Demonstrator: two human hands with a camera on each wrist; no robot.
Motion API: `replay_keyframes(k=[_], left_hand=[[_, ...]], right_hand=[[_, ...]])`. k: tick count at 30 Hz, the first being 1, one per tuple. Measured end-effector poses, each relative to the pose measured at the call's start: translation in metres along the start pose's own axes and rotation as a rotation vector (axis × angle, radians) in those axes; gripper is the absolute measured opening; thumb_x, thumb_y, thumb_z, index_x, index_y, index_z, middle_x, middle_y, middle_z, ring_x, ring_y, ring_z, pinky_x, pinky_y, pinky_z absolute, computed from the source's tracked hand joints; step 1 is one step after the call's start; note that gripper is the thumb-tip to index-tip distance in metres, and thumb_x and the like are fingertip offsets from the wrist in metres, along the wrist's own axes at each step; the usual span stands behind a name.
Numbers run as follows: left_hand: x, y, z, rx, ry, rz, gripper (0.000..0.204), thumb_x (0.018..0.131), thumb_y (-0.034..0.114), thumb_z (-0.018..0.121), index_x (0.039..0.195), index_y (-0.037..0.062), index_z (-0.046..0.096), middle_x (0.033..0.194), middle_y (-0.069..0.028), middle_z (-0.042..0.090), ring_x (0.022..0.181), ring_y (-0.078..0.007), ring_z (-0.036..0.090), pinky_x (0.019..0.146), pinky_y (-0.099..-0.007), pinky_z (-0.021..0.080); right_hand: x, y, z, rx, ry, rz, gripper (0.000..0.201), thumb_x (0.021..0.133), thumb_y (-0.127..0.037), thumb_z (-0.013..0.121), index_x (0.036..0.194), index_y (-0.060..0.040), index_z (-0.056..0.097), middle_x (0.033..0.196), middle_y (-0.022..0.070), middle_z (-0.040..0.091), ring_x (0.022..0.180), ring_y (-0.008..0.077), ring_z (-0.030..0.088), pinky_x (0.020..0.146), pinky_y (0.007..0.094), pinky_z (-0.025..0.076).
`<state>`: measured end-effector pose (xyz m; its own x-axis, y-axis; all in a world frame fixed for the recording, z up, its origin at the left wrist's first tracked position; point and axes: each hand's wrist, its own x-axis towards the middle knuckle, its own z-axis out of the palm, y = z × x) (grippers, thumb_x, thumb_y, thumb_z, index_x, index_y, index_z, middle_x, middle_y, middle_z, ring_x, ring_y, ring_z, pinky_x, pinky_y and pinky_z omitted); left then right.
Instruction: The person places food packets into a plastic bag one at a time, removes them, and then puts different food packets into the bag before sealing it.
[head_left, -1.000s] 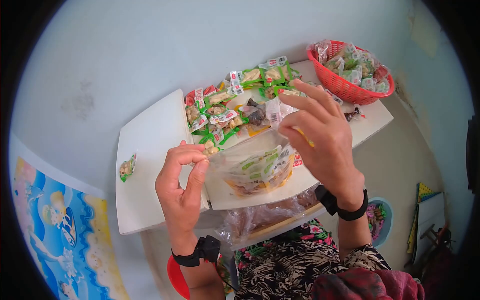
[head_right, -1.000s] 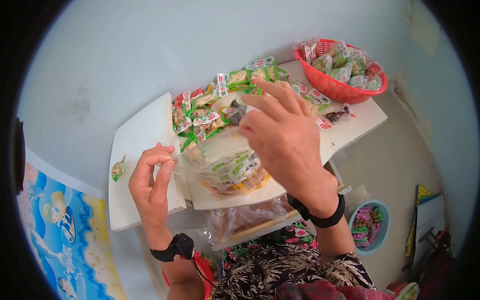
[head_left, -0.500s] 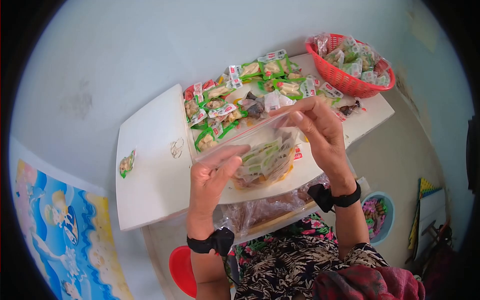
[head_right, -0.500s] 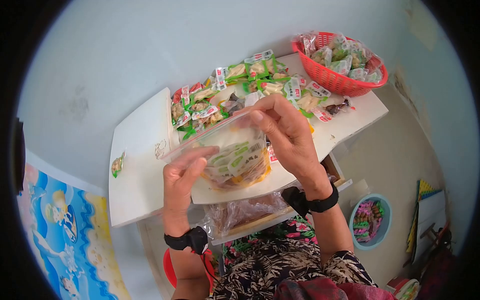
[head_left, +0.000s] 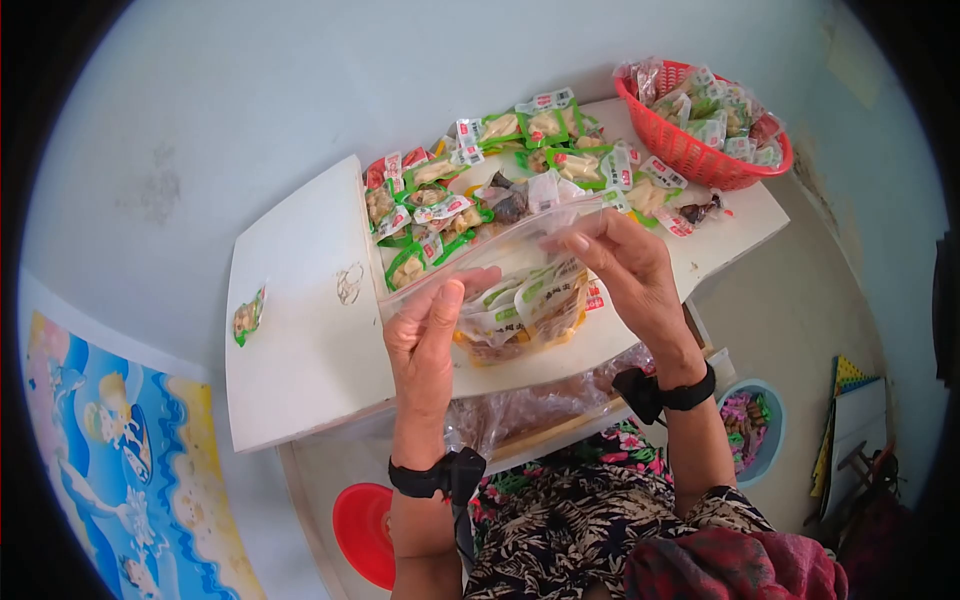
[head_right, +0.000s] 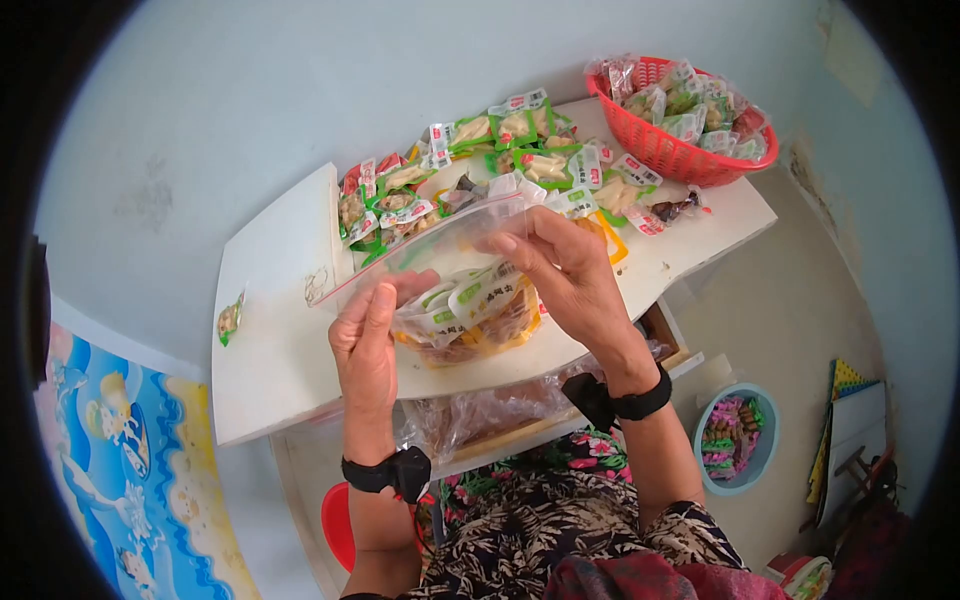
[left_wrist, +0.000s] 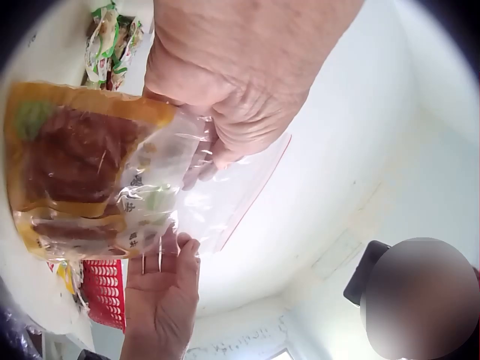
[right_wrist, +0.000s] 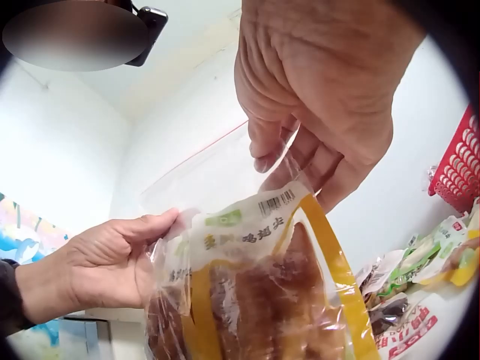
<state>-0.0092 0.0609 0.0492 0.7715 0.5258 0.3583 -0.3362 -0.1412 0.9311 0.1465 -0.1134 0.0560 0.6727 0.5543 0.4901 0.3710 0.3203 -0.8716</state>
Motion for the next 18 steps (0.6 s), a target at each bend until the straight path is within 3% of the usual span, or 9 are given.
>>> replay_keyframes(k=[5, 12, 18], left_hand=[[0.000, 0.008, 0.000, 0.032, -0.010, -0.018, 0.035, 0.111, 0.027, 0.062, 0.120, -0.0033, 0.077, 0.115, -0.0171, 0.080, 0.107, -0.0238, 0.076, 0.104, -0.0376, 0.053], [0.001, 0.016, 0.002, 0.151, 0.042, -0.012, 0.033, 0.110, 0.026, 0.064, 0.119, -0.0025, 0.078, 0.108, -0.0151, 0.080, 0.095, -0.0202, 0.077, 0.099, -0.0355, 0.053], [0.002, 0.012, 0.003, 0.172, 0.113, -0.015, 0.026, 0.108, 0.019, 0.067, 0.121, -0.0024, 0.076, 0.105, -0.0141, 0.080, 0.089, -0.0171, 0.076, 0.087, -0.0310, 0.057]], right_hand=[[-0.002, -0.001, 0.000, 0.140, 0.021, 0.022, 0.017, 0.109, -0.015, 0.065, 0.107, 0.0004, 0.070, 0.098, 0.0056, 0.077, 0.093, 0.0103, 0.070, 0.087, 0.0282, 0.055], [0.000, -0.005, 0.003, -0.059, 0.102, 0.066, 0.015, 0.108, -0.013, 0.065, 0.100, -0.0003, 0.066, 0.083, 0.0032, 0.071, 0.079, 0.0082, 0.068, 0.074, 0.0261, 0.052], [0.000, -0.003, 0.001, -0.175, 0.109, 0.089, 0.015, 0.105, -0.010, 0.068, 0.096, 0.0004, 0.065, 0.071, -0.0002, 0.062, 0.071, 0.0058, 0.063, 0.065, 0.0258, 0.047]])
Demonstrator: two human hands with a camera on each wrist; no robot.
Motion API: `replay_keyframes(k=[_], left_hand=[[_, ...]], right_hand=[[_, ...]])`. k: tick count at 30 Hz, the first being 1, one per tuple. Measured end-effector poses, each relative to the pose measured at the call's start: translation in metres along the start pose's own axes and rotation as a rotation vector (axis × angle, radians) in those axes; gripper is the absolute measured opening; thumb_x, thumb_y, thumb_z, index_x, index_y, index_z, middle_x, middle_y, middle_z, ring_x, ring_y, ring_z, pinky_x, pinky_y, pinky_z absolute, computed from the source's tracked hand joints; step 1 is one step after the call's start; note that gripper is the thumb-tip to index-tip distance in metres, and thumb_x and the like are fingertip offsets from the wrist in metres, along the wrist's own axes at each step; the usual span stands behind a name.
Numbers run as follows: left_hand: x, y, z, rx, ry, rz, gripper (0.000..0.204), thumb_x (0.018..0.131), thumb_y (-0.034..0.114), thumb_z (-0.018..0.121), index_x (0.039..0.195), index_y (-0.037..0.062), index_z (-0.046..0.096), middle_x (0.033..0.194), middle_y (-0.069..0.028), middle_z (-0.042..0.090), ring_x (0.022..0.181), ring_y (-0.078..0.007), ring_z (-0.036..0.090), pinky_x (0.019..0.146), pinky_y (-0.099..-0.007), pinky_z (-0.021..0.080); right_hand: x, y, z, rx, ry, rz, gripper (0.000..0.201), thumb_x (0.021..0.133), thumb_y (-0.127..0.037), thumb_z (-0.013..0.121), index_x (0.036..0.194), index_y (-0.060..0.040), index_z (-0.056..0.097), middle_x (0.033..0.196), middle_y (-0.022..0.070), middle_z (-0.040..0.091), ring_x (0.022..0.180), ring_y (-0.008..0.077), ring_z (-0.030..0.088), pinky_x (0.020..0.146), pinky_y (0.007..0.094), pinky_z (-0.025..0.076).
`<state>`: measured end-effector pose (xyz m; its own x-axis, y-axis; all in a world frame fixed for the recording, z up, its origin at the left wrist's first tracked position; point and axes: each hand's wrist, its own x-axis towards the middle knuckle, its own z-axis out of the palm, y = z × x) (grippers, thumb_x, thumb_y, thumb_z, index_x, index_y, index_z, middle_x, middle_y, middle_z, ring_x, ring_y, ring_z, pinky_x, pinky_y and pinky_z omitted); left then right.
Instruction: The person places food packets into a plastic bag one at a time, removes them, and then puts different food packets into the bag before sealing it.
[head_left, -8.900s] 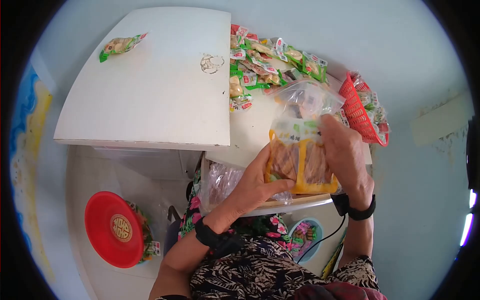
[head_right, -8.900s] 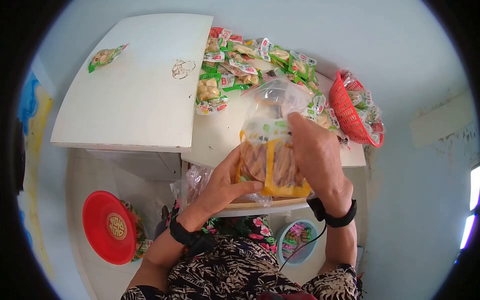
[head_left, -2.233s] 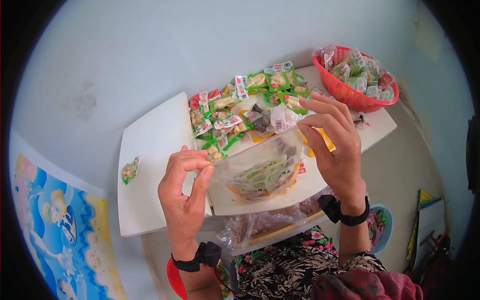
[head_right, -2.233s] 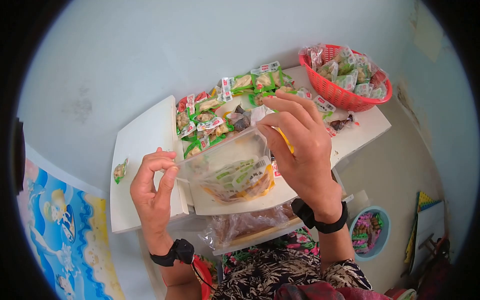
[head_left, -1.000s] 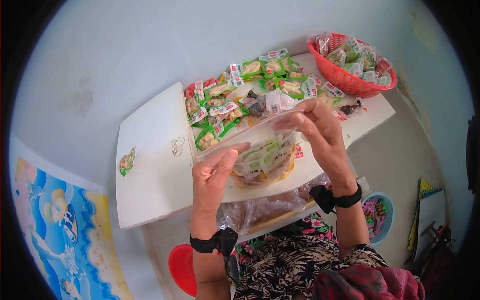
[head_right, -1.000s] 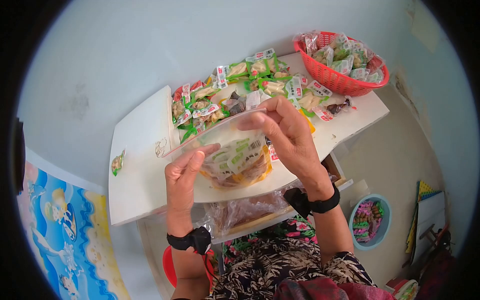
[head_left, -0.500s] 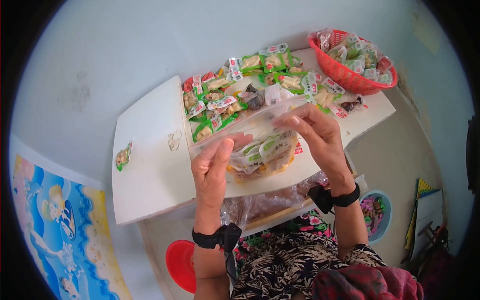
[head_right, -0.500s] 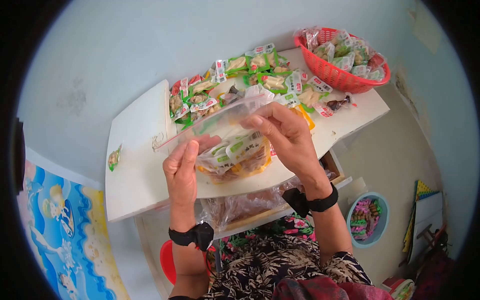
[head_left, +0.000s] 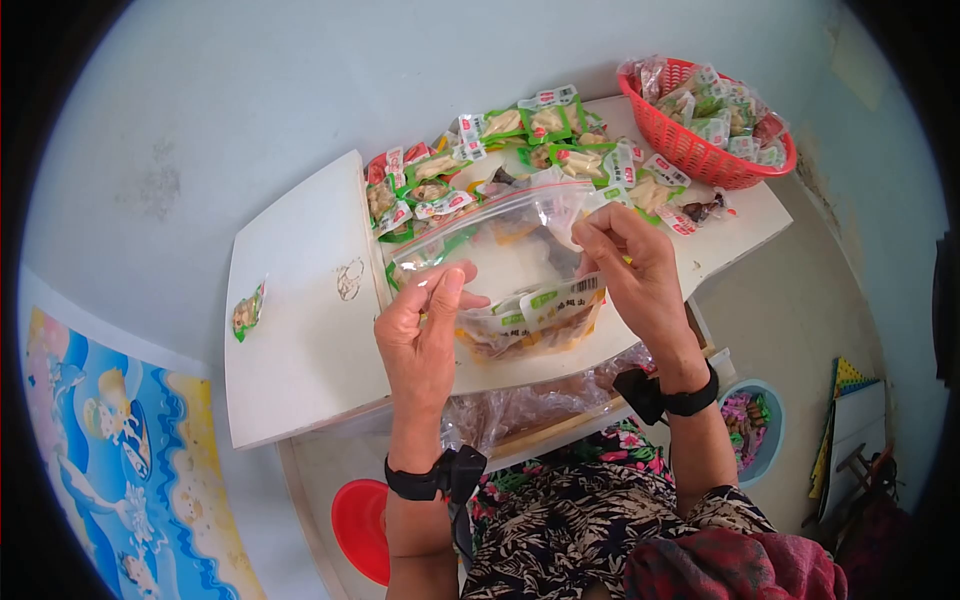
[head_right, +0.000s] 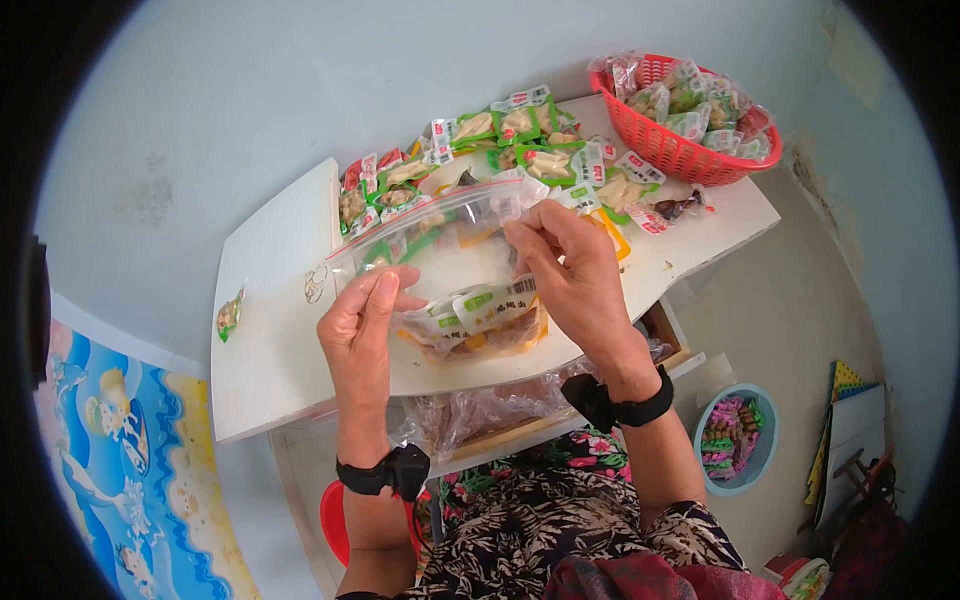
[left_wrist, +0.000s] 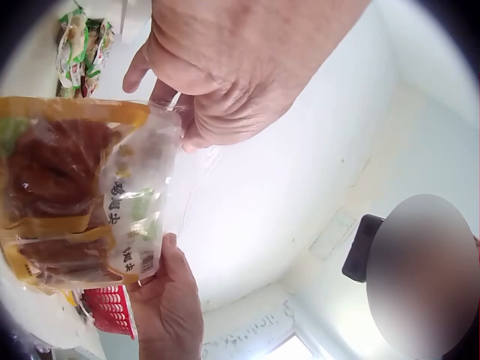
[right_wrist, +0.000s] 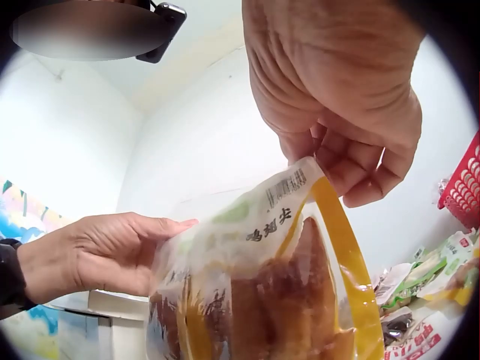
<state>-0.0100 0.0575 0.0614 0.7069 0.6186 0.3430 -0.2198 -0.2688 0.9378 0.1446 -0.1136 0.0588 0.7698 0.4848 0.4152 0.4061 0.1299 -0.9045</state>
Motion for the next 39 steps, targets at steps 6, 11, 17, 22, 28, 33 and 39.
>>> replay_keyframes(k=[6, 11, 17, 22, 28, 33, 39], left_hand=[[0.005, 0.005, 0.005, -0.025, 0.101, -0.052, 0.059, 0.103, 0.017, 0.073, 0.155, -0.0014, 0.051, 0.099, -0.0163, 0.078, 0.085, -0.0163, 0.074, 0.080, -0.0293, 0.058], [0.005, 0.006, -0.002, 0.277, 0.078, -0.043, 0.076, 0.097, 0.011, 0.076, 0.163, -0.0005, 0.040, 0.098, -0.0086, 0.076, 0.091, -0.0146, 0.072, 0.088, -0.0298, 0.056], [0.009, 0.026, 0.003, 0.963, 0.135, 0.445, 0.077, 0.089, -0.004, 0.068, 0.162, 0.0117, 0.048, 0.121, -0.0111, 0.072, 0.121, -0.0272, 0.065, 0.107, -0.0404, 0.051], [0.015, 0.021, 0.001, 0.737, -0.296, 0.623, 0.069, 0.087, -0.018, 0.048, 0.148, 0.0098, 0.063, 0.140, -0.0161, 0.070, 0.129, -0.0312, 0.066, 0.106, -0.0413, 0.054], [0.001, 0.028, 0.006, 0.434, -0.466, 0.355, 0.052, 0.093, 0.009, 0.077, 0.143, 0.0108, 0.068, 0.120, -0.0148, 0.079, 0.108, -0.0326, 0.076, 0.093, -0.0393, 0.058], [0.004, 0.015, -0.005, 0.692, -0.548, 0.292, 0.065, 0.083, 0.022, 0.090, 0.143, 0.0099, 0.067, 0.123, -0.0181, 0.078, 0.108, -0.0325, 0.076, 0.092, -0.0402, 0.058], [0.007, 0.008, -0.006, 0.705, -0.531, 0.300, 0.062, 0.082, 0.025, 0.089, 0.138, 0.0108, 0.067, 0.113, -0.0154, 0.079, 0.098, -0.0360, 0.075, 0.086, -0.0441, 0.057]], right_hand=[[0.001, 0.003, -0.004, 0.025, 0.022, 0.079, 0.014, 0.098, -0.005, 0.074, 0.102, 0.0018, 0.062, 0.068, 0.0009, 0.062, 0.063, 0.0047, 0.056, 0.059, 0.0251, 0.042], [0.002, 0.004, -0.005, -0.047, 0.048, 0.118, 0.027, 0.093, -0.003, 0.075, 0.114, 0.0015, 0.060, 0.061, -0.0014, 0.057, 0.058, 0.0041, 0.048, 0.056, 0.0255, 0.037], [0.003, 0.002, -0.010, -0.070, -0.076, 0.120, 0.026, 0.089, -0.001, 0.074, 0.113, 0.0019, 0.063, 0.059, -0.0030, 0.052, 0.056, 0.0039, 0.044, 0.054, 0.0266, 0.034], [0.004, 0.002, -0.014, -0.066, -0.141, 0.142, 0.020, 0.088, -0.002, 0.074, 0.106, 0.0019, 0.065, 0.058, -0.0037, 0.050, 0.055, 0.0038, 0.042, 0.053, 0.0274, 0.032], [0.005, 0.004, -0.021, -0.088, -0.184, 0.125, 0.019, 0.088, -0.004, 0.075, 0.103, 0.0022, 0.066, 0.058, -0.0029, 0.053, 0.056, 0.0036, 0.044, 0.052, 0.0275, 0.032], [0.009, 0.014, -0.024, -0.112, -0.203, 0.123, 0.018, 0.089, -0.007, 0.077, 0.102, 0.0007, 0.067, 0.062, 0.0011, 0.060, 0.058, 0.0074, 0.050, 0.055, 0.0295, 0.038], [0.004, -0.013, -0.016, -0.549, 0.001, -0.446, 0.019, 0.090, -0.016, 0.081, 0.103, -0.0058, 0.072, 0.087, 0.0094, 0.070, 0.081, 0.0278, 0.069, 0.072, 0.0412, 0.053]])
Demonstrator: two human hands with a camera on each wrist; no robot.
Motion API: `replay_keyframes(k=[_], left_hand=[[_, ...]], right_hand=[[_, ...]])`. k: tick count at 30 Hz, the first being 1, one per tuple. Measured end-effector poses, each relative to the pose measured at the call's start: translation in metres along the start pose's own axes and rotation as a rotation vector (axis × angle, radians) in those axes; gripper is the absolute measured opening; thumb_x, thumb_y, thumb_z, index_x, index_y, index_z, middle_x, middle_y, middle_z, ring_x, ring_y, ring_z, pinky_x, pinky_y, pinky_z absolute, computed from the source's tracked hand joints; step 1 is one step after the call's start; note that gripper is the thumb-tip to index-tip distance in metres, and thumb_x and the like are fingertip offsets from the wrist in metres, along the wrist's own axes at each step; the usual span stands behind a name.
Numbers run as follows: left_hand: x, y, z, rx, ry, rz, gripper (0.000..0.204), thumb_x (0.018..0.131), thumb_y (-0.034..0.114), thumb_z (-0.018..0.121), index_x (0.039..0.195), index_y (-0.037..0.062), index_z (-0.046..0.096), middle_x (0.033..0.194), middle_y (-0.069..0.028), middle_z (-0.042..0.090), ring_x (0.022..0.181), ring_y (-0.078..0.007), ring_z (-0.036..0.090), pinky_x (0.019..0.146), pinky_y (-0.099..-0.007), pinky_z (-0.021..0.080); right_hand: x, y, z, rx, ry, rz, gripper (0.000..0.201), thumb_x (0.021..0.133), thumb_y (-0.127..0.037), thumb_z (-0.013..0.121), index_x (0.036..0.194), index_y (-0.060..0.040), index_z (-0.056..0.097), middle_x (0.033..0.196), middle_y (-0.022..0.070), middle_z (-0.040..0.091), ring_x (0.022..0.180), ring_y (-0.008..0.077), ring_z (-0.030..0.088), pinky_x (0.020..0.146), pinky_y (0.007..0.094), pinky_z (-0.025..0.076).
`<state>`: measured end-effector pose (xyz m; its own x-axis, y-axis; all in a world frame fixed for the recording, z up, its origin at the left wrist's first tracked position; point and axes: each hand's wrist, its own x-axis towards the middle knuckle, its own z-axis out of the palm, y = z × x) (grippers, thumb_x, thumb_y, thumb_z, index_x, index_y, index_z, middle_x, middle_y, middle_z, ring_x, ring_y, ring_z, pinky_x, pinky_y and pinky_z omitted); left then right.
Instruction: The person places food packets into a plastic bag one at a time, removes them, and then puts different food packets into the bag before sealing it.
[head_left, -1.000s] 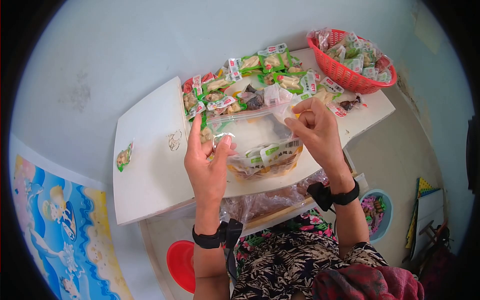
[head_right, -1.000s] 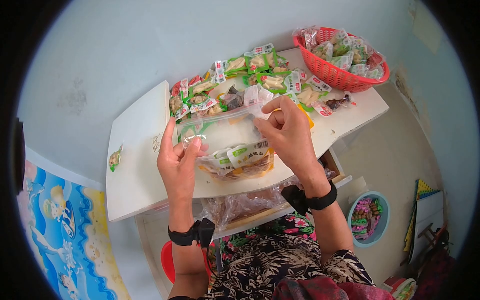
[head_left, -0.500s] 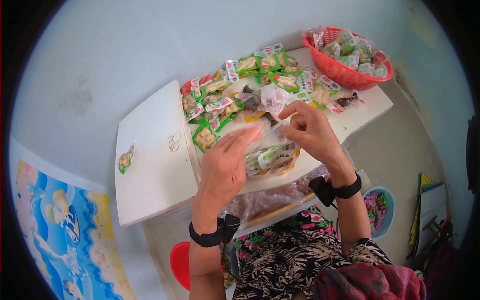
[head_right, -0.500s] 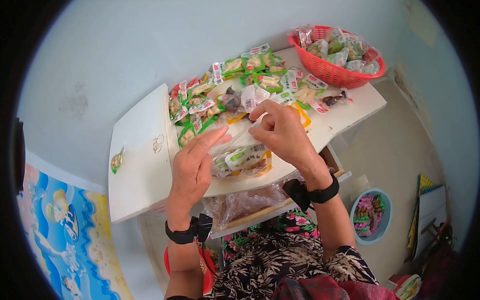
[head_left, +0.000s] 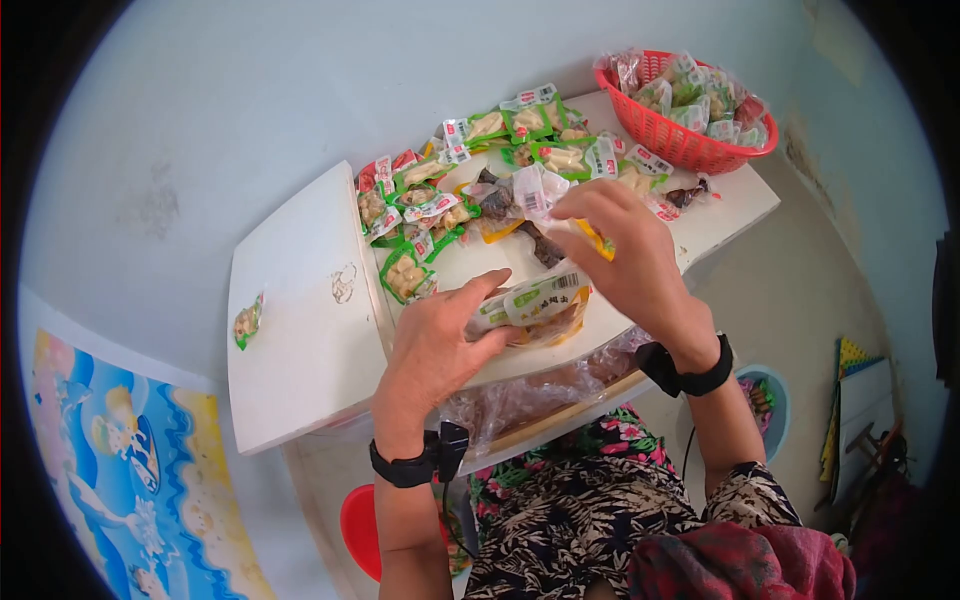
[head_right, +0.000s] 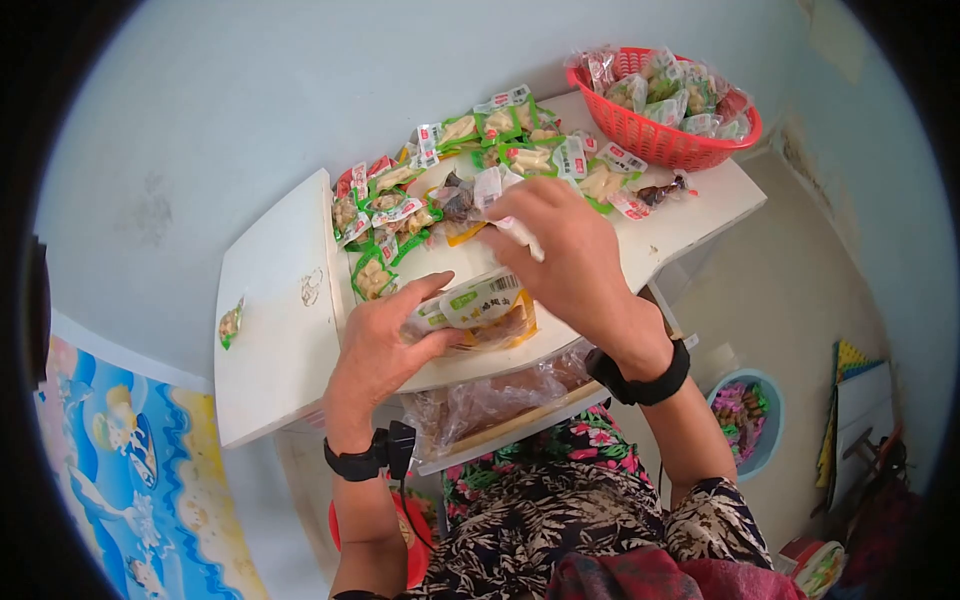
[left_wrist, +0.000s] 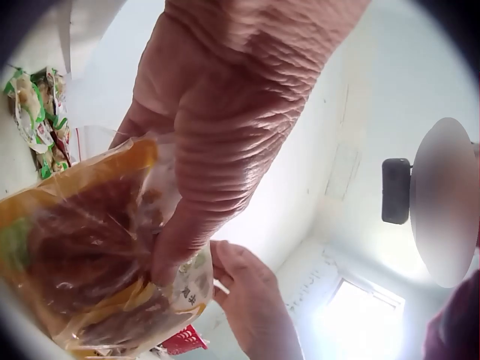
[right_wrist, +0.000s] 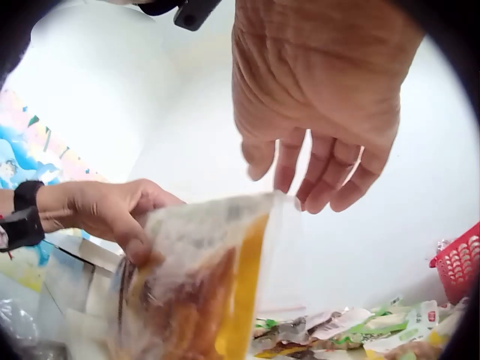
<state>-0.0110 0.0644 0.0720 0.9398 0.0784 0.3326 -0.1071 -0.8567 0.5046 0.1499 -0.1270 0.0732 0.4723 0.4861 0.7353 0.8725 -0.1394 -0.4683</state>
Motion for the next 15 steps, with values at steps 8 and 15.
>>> replay_keyframes(k=[8, 15], left_hand=[[0.001, 0.005, -0.004, -0.020, -0.042, -0.062, 0.070, 0.081, 0.025, 0.091, 0.143, 0.0092, 0.062, 0.111, -0.0134, 0.080, 0.097, -0.0378, 0.075, 0.085, -0.0466, 0.057], [-0.008, 0.005, 0.008, -0.255, 0.102, -0.231, 0.100, 0.083, 0.027, 0.091, 0.166, 0.0087, 0.037, 0.110, -0.0174, 0.080, 0.100, -0.0306, 0.076, 0.088, -0.0429, 0.057]], right_hand=[[0.000, -0.012, 0.007, -0.061, -0.501, -0.217, 0.017, 0.087, -0.028, 0.075, 0.087, -0.0107, 0.073, 0.081, 0.0109, 0.069, 0.086, 0.0326, 0.070, 0.072, 0.0469, 0.054], [0.000, 0.010, 0.017, 0.075, -0.455, -0.272, 0.022, 0.091, -0.027, 0.071, 0.077, -0.0106, 0.066, 0.077, 0.0087, 0.066, 0.078, 0.0354, 0.068, 0.065, 0.0491, 0.052]])
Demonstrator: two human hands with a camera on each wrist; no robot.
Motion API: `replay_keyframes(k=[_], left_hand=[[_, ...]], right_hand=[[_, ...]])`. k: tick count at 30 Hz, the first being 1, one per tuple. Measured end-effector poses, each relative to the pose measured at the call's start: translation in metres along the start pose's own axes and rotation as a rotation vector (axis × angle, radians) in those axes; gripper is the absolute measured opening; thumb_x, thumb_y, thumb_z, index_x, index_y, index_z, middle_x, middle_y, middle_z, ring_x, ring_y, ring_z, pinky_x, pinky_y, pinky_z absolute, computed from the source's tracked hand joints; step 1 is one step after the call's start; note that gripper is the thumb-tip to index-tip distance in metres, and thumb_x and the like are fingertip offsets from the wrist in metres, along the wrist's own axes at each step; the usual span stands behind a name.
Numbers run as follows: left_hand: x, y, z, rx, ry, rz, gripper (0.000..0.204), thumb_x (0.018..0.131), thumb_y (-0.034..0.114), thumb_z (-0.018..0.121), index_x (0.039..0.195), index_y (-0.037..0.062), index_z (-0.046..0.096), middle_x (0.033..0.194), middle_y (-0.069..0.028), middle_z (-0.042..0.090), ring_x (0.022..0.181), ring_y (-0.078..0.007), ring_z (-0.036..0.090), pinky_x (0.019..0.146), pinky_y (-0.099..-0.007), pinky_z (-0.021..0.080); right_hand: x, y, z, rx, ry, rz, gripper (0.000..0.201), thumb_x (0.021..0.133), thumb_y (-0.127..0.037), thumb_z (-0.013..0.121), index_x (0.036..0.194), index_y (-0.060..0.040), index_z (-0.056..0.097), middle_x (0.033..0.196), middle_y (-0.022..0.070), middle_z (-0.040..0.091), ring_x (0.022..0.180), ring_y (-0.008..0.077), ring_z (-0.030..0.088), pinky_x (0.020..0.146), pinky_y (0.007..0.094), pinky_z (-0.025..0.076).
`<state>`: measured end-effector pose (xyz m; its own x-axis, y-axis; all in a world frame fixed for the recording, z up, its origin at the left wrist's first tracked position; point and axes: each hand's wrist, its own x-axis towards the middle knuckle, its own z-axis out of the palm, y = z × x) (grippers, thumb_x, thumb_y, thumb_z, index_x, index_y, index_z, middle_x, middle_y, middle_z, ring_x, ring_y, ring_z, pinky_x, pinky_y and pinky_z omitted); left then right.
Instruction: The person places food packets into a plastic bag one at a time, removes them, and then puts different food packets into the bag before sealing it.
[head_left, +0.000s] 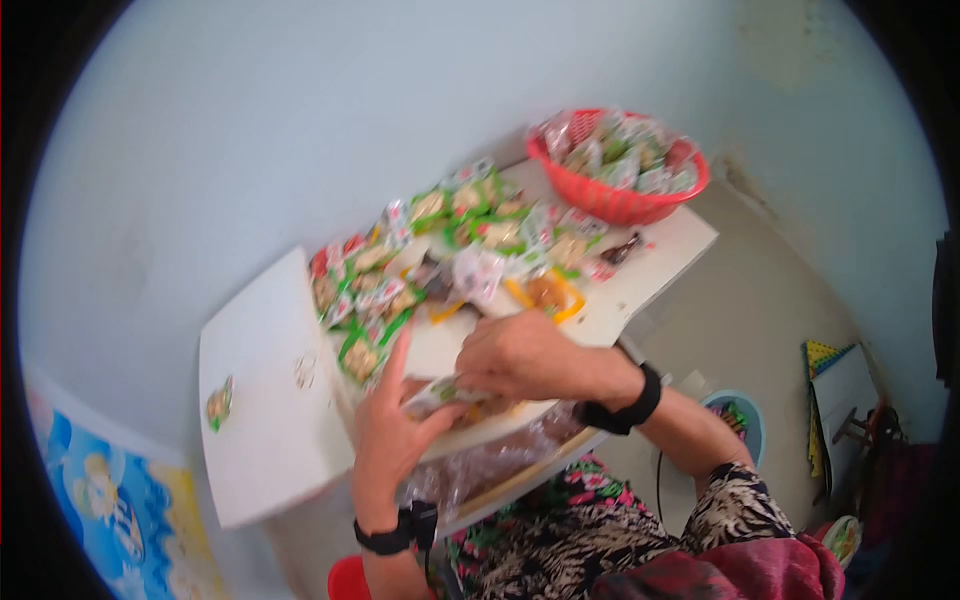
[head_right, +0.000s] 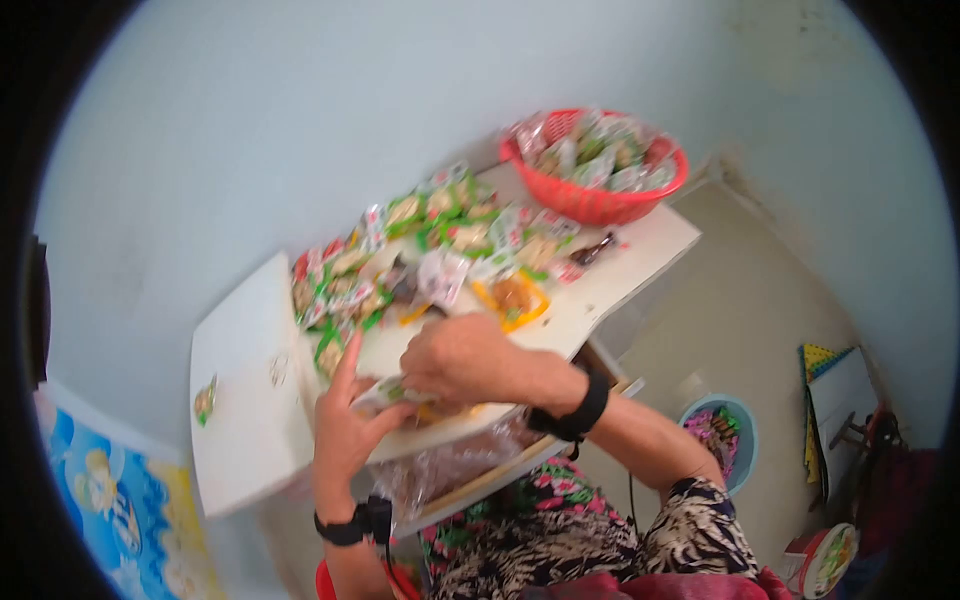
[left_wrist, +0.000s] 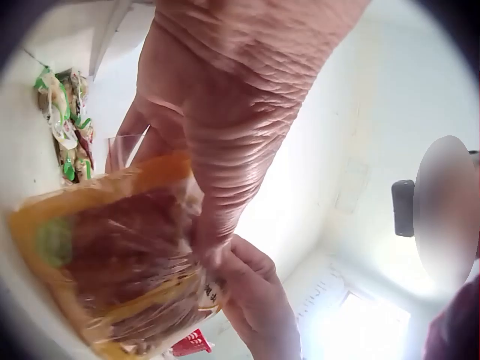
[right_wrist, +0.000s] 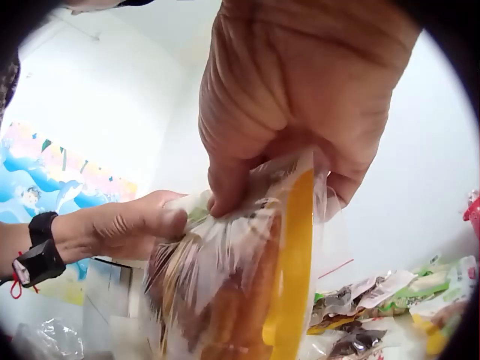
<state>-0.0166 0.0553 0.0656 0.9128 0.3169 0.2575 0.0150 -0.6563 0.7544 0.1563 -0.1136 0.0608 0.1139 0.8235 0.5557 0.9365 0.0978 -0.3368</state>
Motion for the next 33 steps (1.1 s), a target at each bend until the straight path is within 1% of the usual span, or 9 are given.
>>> replay_keyframes(k=[5, 9, 10, 13, 15, 24, 28, 31, 33], left_hand=[[-0.012, -0.018, 0.038, -0.459, 0.305, -0.075, 0.084, 0.100, 0.019, 0.073, 0.168, -0.0015, 0.028, 0.107, -0.0143, 0.076, 0.101, -0.0191, 0.069, 0.093, -0.0382, 0.054], [-0.021, -0.034, 0.063, -0.369, 0.368, -0.076, 0.066, 0.108, 0.014, 0.060, 0.165, -0.0065, 0.032, 0.105, -0.0152, 0.076, 0.102, -0.0200, 0.070, 0.101, -0.0381, 0.051], [-0.024, -0.038, 0.069, -0.362, 0.338, -0.057, 0.065, 0.108, 0.014, 0.059, 0.164, -0.0066, 0.033, 0.105, -0.0155, 0.076, 0.102, -0.0206, 0.070, 0.101, -0.0384, 0.052], [-0.034, -0.046, 0.081, -0.275, 0.299, -0.012, 0.057, 0.109, 0.012, 0.057, 0.159, -0.0077, 0.040, 0.106, -0.0185, 0.078, 0.101, -0.0254, 0.075, 0.100, -0.0403, 0.054], [-0.041, -0.057, 0.085, -0.222, 0.294, 0.033, 0.055, 0.108, 0.010, 0.057, 0.157, -0.0083, 0.042, 0.107, -0.0193, 0.078, 0.100, -0.0272, 0.076, 0.098, -0.0411, 0.056], [-0.039, -0.070, 0.090, -0.098, 0.292, 0.153, 0.048, 0.104, 0.010, 0.061, 0.147, -0.0098, 0.052, 0.104, -0.0199, 0.079, 0.098, -0.0300, 0.078, 0.095, -0.0421, 0.058], [-0.042, -0.062, 0.083, -0.013, 0.249, 0.075, 0.051, 0.110, 0.026, 0.062, 0.153, -0.0011, 0.054, 0.114, -0.0176, 0.079, 0.107, -0.0320, 0.076, 0.096, -0.0427, 0.057], [-0.040, -0.059, 0.080, 0.034, 0.263, 0.144, 0.048, 0.111, 0.026, 0.058, 0.149, -0.0044, 0.057, 0.114, -0.0164, 0.079, 0.104, -0.0319, 0.076, 0.094, -0.0411, 0.057], [-0.040, -0.057, 0.080, 0.065, 0.277, 0.166, 0.046, 0.111, 0.026, 0.058, 0.145, -0.0050, 0.060, 0.113, -0.0158, 0.079, 0.102, -0.0321, 0.075, 0.092, -0.0408, 0.057]], right_hand=[[-0.015, 0.013, -0.026, 0.238, 0.058, 0.220, 0.023, 0.097, -0.025, 0.073, 0.087, -0.0046, 0.070, 0.084, 0.0147, 0.069, 0.080, 0.0399, 0.066, 0.068, 0.0467, 0.051], [-0.027, 0.031, -0.069, 0.373, 0.305, 0.358, 0.015, 0.100, -0.015, 0.072, 0.104, -0.0008, 0.075, 0.083, 0.0148, 0.068, 0.074, 0.0200, 0.065, 0.070, 0.0375, 0.052], [-0.030, 0.035, -0.088, 0.309, 0.296, 0.496, 0.014, 0.102, -0.012, 0.070, 0.103, 0.0016, 0.074, 0.083, 0.0112, 0.067, 0.077, 0.0113, 0.058, 0.071, 0.0348, 0.051], [-0.038, 0.071, -0.116, 0.417, 0.629, 0.528, 0.019, 0.106, -0.017, 0.069, 0.100, 0.0006, 0.074, 0.082, -0.0072, 0.061, 0.077, 0.0052, 0.051, 0.068, 0.0274, 0.045], [-0.047, 0.100, -0.145, 0.367, 0.718, 0.611, 0.022, 0.106, -0.020, 0.070, 0.095, -0.0017, 0.074, 0.081, -0.0112, 0.055, 0.076, 0.0014, 0.045, 0.064, 0.0246, 0.038], [-0.053, 0.237, -0.204, 0.132, 1.047, 0.712, 0.029, 0.107, -0.024, 0.070, 0.087, -0.0033, 0.072, 0.073, -0.0091, 0.051, 0.068, 0.0026, 0.043, 0.059, 0.0257, 0.037], [-0.053, 0.272, -0.216, -0.134, 1.077, 0.836, 0.030, 0.107, -0.024, 0.068, 0.086, -0.0028, 0.071, 0.070, -0.0058, 0.053, 0.065, 0.0052, 0.044, 0.056, 0.0289, 0.039], [-0.063, 0.308, -0.220, -0.217, 1.053, 0.849, 0.027, 0.104, -0.022, 0.069, 0.087, -0.0021, 0.071, 0.069, -0.0030, 0.055, 0.062, 0.0078, 0.045, 0.054, 0.0328, 0.040], [-0.070, 0.319, -0.213, -0.350, 0.911, 0.919, 0.025, 0.099, -0.021, 0.071, 0.089, 0.0017, 0.073, 0.070, 0.0059, 0.061, 0.064, 0.0147, 0.053, 0.060, 0.0380, 0.046]])
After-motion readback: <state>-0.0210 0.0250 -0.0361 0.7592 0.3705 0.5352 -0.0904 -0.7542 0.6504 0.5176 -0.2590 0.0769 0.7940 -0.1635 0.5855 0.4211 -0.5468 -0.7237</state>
